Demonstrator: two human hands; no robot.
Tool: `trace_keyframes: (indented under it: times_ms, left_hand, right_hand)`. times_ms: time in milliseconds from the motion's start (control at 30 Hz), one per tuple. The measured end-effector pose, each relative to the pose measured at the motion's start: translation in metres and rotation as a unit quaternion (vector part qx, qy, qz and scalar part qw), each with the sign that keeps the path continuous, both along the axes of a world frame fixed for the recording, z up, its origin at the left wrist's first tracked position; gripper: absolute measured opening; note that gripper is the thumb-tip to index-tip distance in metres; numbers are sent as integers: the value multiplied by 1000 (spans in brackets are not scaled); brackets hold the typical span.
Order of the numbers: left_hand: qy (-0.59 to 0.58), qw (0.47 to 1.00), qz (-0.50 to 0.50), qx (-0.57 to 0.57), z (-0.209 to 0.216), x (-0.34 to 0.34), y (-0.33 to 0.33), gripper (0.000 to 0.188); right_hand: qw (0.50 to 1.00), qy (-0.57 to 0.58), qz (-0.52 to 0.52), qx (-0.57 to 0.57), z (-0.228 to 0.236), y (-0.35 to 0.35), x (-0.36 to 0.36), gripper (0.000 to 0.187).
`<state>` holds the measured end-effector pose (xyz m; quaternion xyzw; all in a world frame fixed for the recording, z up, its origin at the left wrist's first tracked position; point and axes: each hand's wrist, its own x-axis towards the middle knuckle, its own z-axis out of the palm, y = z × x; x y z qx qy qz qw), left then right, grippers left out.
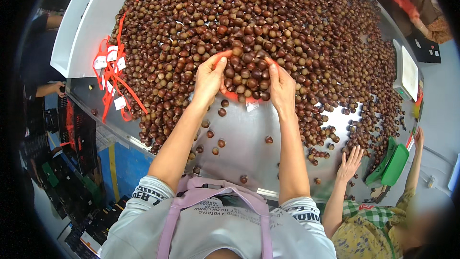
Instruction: The person scoops chestnuts from a large pile on a metal table into red mesh bags. They then tie the bags closed with red ribbons and place them aside. The person occasionally spreads the chestnuts on the table to access more.
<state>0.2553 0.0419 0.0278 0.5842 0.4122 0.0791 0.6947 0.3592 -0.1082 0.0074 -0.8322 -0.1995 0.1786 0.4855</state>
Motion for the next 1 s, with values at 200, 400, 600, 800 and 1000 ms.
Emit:
trace_keyframes:
  times_ms: [200,400,600,800,1000]
  left_hand:
    - [-116,992,33,-33,28,-21,-3,25]
    - [-154,981,-82,89,86,-37,-47,23]
    - [-239,915,-220,238,135,-49,-105,18]
    - [-270,937,-208,82,138,-69,-131,21]
    - [-226,948,-222,-28,124,-95,-154,26]
  right_hand:
    - [991,43,-103,69,30,-34,-11,31]
    - [974,171,79,128,87,-48,-53,57]
    - [953,162,96,239,93,-78,-80,18]
    - [947,203,34,246,125,-139,-103,18]
    - [954,179,-78,229,110,-210,-114,18]
